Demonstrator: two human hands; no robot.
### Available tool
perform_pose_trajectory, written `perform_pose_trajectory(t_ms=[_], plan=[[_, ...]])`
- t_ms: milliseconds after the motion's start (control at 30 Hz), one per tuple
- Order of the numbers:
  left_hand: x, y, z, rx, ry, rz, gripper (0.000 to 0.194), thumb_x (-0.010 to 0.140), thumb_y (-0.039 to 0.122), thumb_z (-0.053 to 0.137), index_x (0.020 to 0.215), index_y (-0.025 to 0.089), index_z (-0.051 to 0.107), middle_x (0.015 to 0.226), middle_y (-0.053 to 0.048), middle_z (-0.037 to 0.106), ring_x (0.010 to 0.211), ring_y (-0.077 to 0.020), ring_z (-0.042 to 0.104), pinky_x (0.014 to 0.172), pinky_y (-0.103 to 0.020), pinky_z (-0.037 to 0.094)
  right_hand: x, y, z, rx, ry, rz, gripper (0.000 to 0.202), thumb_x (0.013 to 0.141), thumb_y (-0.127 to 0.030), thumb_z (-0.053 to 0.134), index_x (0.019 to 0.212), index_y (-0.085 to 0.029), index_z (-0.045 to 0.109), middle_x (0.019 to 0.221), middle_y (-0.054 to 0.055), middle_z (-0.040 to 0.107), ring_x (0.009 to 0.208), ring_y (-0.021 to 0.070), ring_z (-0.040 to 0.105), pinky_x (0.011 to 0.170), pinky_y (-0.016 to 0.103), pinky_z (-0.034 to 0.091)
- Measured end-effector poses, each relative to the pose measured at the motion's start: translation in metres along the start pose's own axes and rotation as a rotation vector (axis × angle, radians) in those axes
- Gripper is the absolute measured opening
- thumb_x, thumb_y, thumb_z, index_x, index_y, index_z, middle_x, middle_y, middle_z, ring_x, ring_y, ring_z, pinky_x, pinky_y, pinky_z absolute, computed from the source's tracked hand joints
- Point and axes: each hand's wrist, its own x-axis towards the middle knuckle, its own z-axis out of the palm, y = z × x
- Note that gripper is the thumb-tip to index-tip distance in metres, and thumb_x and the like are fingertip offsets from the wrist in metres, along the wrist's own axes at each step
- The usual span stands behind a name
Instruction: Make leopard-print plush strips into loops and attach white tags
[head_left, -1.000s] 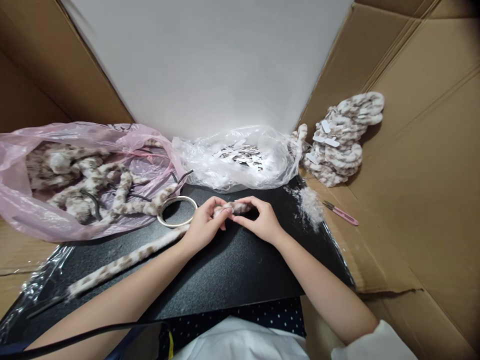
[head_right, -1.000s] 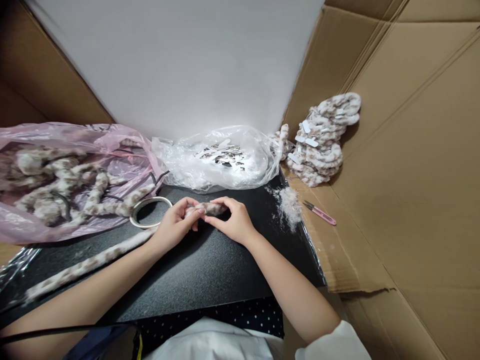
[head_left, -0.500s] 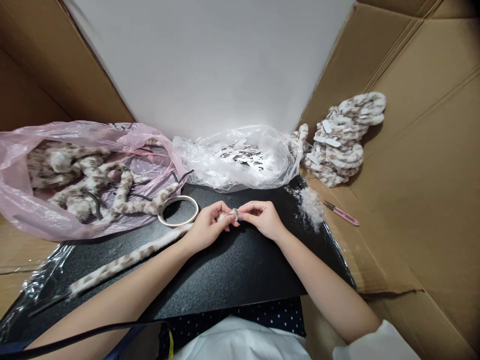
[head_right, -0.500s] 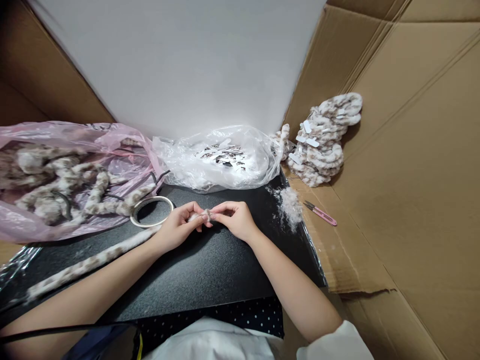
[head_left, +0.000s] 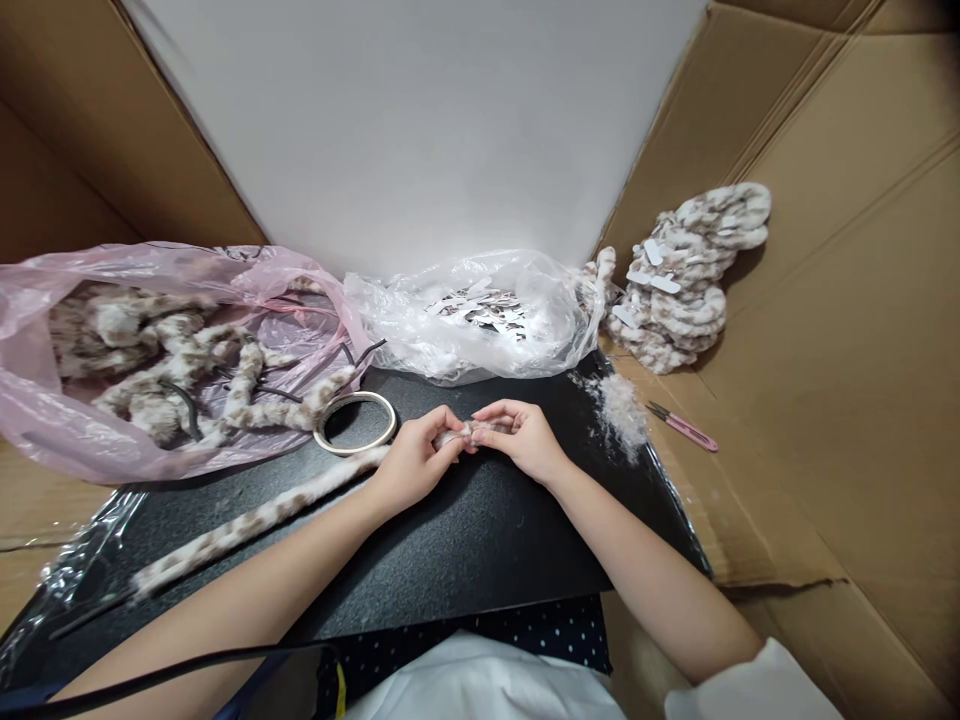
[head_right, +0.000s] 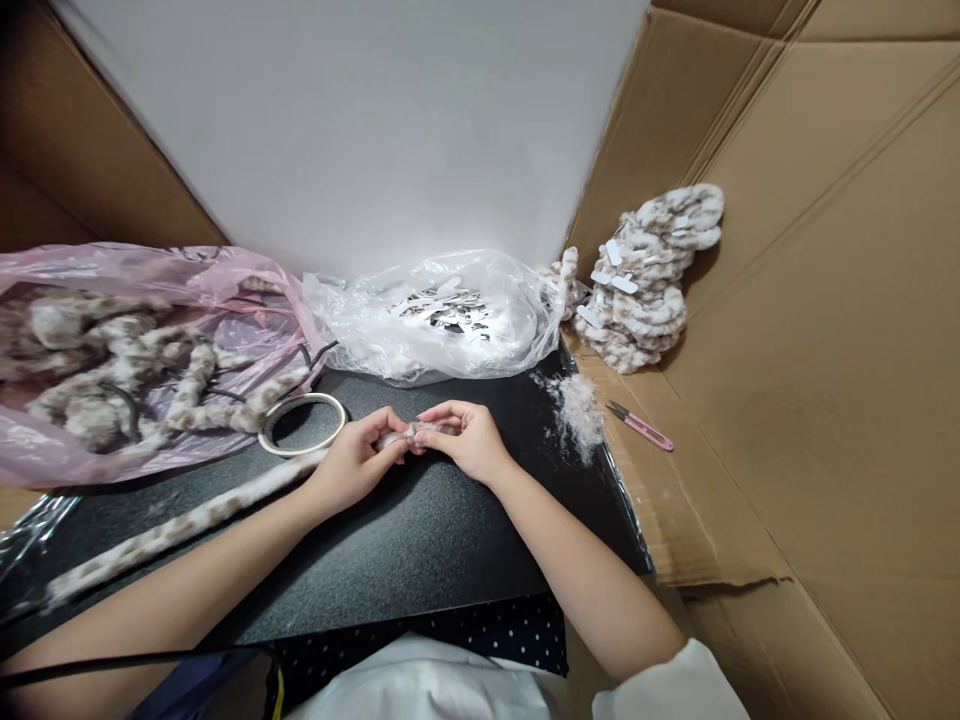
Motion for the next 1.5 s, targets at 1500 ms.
perform_pose_trajectory(t_ms=[1500], plan=[[0.004,-0.003,-0.004,0.015,-0.013,0.024,0.016,0.092,0.034,0.052,0.085,0.020,0.048,0.081,-0.002,0.069,0.078,-0.0166,0.062,0.070,-0.028,0.045,0.000,0.009,0.004,-0.141,0.088,-0.149,0.019,0.067,-0.031,0.075,0.080,-0.017,0.076,0.079,0.007,0.075,0.070,0.0194,0.069,0.068,0.032,0.054]])
